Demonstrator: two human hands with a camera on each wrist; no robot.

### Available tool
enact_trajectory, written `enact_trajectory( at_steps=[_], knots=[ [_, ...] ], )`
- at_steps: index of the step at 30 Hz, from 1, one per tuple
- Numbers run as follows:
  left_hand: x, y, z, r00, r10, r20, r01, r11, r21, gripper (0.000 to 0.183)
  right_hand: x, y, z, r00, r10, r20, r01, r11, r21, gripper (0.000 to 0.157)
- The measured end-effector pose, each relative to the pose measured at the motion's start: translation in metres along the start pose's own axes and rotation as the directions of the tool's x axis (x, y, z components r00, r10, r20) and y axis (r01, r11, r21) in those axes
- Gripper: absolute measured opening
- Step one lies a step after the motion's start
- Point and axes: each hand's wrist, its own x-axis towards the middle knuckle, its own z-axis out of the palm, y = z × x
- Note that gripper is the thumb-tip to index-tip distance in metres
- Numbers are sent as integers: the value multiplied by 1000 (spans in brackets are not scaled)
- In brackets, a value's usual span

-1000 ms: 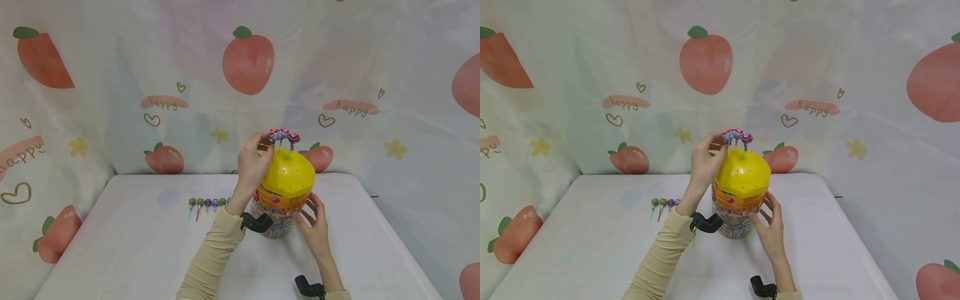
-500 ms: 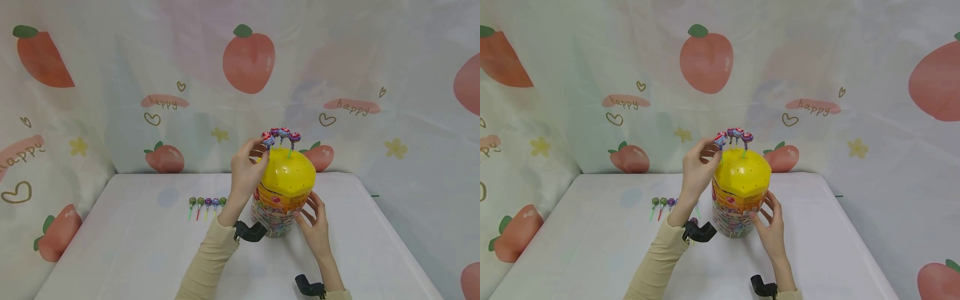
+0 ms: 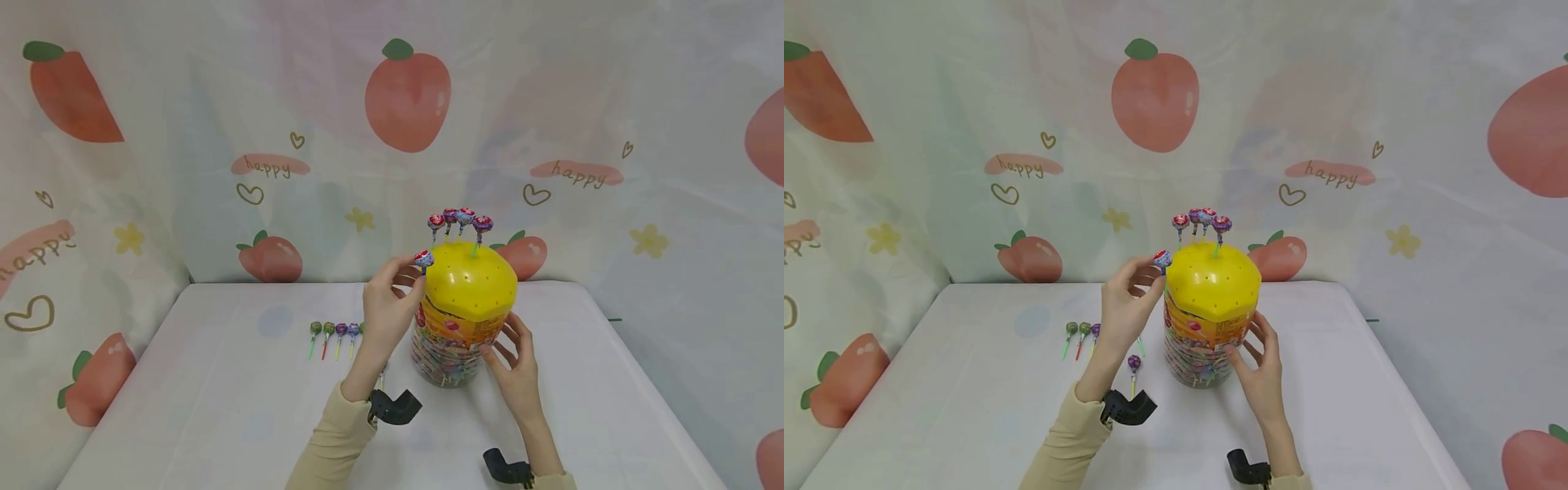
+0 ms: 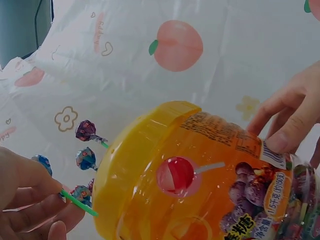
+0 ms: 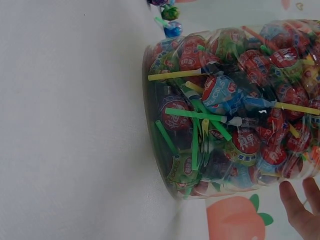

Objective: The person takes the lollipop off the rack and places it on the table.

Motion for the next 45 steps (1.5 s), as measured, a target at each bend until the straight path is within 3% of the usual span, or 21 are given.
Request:
enact_trajectory(
  at_steps=[13, 25, 32, 38, 45],
  knots=[
    [-31, -25, -6, 995, -97, 35, 95, 993, 65, 22, 1, 6, 0, 1000, -3, -1, 3, 1000, 15, 71],
    [-55, -51, -12, 971, -238, 35, 232, 964, 132, 23, 7, 31, 0, 1000, -30, 1, 30, 999, 27, 73],
    [-67, -66, -18, 959, -282, 39, 271, 947, 174, 24, 2, 8, 0, 1000, 6, 6, -6, 1000, 9, 71],
    [-75, -82, -23, 940, -339, 42, 323, 922, 212, 23, 5, 26, 0, 1000, -10, 6, 10, 1000, 15, 74],
    [-83, -99, -27, 909, -414, 41, 389, 881, 270, 24, 5, 31, 0, 1000, -29, 2, 29, 1000, 9, 73]
  ],
)
